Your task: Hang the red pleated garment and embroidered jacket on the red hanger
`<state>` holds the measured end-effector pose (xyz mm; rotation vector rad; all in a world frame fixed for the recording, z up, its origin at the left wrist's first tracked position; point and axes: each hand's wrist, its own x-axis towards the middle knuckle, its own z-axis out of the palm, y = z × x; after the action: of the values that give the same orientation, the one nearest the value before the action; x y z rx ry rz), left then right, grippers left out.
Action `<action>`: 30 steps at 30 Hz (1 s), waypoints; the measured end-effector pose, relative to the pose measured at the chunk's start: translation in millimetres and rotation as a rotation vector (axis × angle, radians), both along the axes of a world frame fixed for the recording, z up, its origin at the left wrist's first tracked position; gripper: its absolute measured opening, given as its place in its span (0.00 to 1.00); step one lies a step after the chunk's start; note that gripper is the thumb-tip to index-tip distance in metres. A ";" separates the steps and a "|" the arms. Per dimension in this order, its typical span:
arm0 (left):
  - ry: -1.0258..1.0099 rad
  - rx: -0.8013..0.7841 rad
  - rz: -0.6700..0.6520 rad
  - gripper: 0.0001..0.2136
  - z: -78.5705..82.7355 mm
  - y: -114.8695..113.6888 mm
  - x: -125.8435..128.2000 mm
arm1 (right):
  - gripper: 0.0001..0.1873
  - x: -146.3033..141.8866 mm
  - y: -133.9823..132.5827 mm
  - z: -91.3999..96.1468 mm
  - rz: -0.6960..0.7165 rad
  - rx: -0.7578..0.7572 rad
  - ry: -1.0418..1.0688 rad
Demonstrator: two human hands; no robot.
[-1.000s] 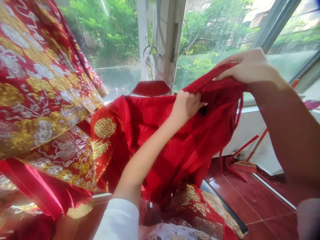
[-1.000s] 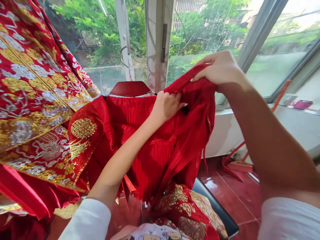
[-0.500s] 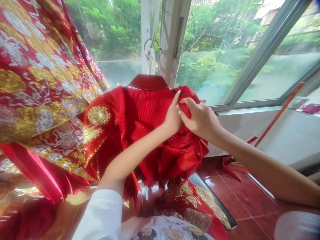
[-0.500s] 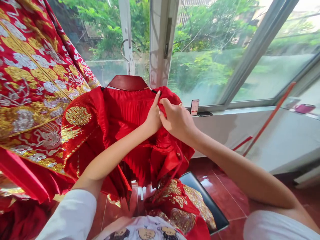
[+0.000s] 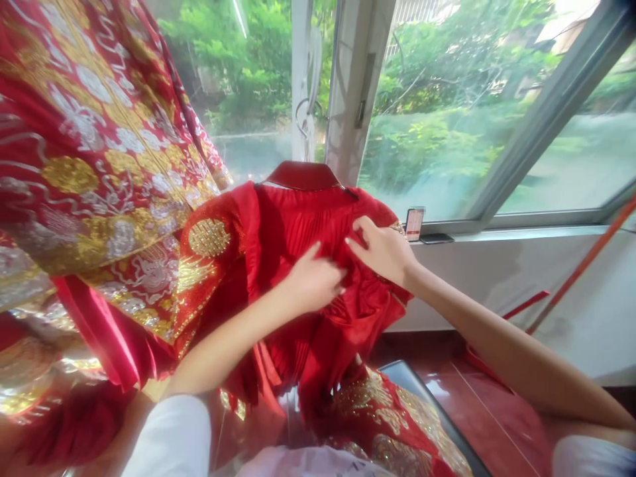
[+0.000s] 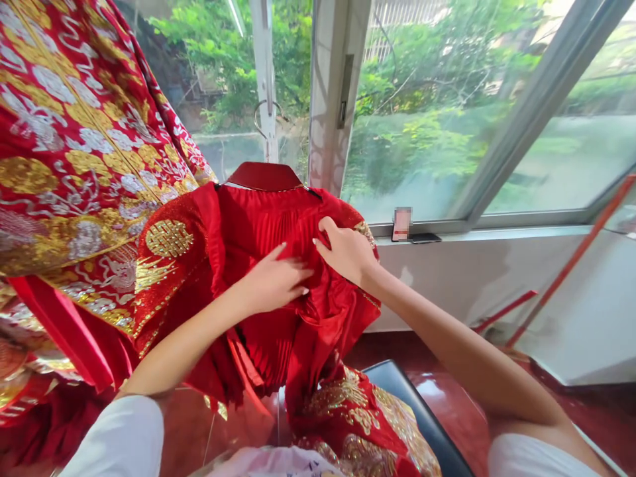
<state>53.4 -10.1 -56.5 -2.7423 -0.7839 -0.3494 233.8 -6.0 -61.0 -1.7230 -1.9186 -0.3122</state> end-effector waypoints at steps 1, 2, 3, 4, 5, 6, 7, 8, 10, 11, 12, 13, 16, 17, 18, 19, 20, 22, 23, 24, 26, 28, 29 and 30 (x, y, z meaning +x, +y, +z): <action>-0.042 0.029 0.001 0.13 12.9 -2.6 -16.4 | 0.14 1.1 -0.8 0.5 0.001 0.034 0.030; -0.153 0.097 0.038 0.15 26.4 -2.6 -32.9 | 0.15 3.1 -1.2 2.8 -0.010 0.097 0.062; -0.285 0.187 0.123 0.16 39.2 0.2 -49.3 | 0.16 6.0 -0.8 6.9 -0.029 0.184 0.090; -0.399 0.267 0.229 0.17 49.9 5.7 -65.3 | 0.17 9.9 0.9 12.7 -0.046 0.285 0.108; -0.470 0.304 0.315 0.18 57.7 13.3 -80.6 | 0.18 14.4 3.9 19.8 -0.043 0.379 0.114; -0.491 0.291 0.344 0.19 62.4 22.3 -94.7 | 0.18 19.4 8.2 27.3 -0.005 0.444 0.114; -0.471 0.239 0.320 0.22 64.3 31.5 -107.3 | 0.18 24.2 13.4 34.7 0.072 0.454 0.109; -0.452 0.188 0.283 0.24 64.3 40.2 -117.9 | 0.17 28.7 18.9 41.2 0.168 0.410 0.104; -0.450 0.118 0.253 0.28 62.6 53.5 -132.5 | 0.17 35.1 28.5 50.2 0.332 0.251 0.113; -0.461 0.103 0.255 0.29 63.0 58.0 -136.4 | 0.17 36.9 31.8 52.5 0.377 0.178 0.124; -0.471 0.097 0.261 0.28 65.0 61.7 -138.6 | 0.18 37.8 34.0 53.8 0.398 0.129 0.136; -0.476 0.097 0.264 0.27 68.7 65.2 -139.3 | 0.19 37.9 35.3 54.3 0.404 0.108 0.150; -0.506 0.091 0.262 0.21 86.8 79.2 -137.3 | 0.21 35.7 36.3 55.4 0.420 0.105 0.202; -0.525 0.056 0.250 0.20 92.9 85.4 -136.4 | 0.22 35.0 36.3 56.4 0.427 0.097 0.222; -0.539 -0.013 0.228 0.19 97.8 91.9 -135.7 | 0.24 34.6 36.1 58.1 0.428 0.084 0.244; -0.551 -0.103 0.193 0.19 101.2 98.1 -135.3 | 0.24 34.9 36.0 60.3 0.423 0.058 0.267; -0.562 -0.198 0.155 0.20 102.8 103.5 -135.1 | 0.25 35.8 35.9 63.1 0.414 0.019 0.292; -0.609 -0.347 0.106 0.22 101.3 110.7 -134.6 | 0.25 40.3 36.5 70.2 0.399 -0.088 0.366; -0.647 -0.396 0.093 0.23 99.0 112.8 -134.3 | 0.25 43.6 37.6 74.1 0.393 -0.147 0.405; -0.688 -0.435 0.082 0.24 96.4 114.3 -133.8 | 0.25 47.2 39.6 77.9 0.390 -0.204 0.438; -0.734 -0.540 0.062 0.25 92.2 117.9 -132.9 | 0.25 53.9 45.7 84.0 0.396 -0.294 0.473; -0.750 -0.646 0.061 0.26 90.4 124.7 -132.6 | 0.25 57.8 53.2 86.6 0.432 -0.377 0.478; -0.755 -0.678 0.069 0.25 90.3 129.4 -132.8 | 0.25 58.4 56.7 86.3 0.453 -0.398 0.467; -0.761 -0.694 0.078 0.25 90.3 134.7 -133.2 | 0.25 58.3 59.6 85.0 0.459 -0.343 0.432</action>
<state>-79.8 124.6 33.8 -3.1723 -1.4010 -1.3820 292.1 53.6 23.9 -1.3349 -2.0291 0.5426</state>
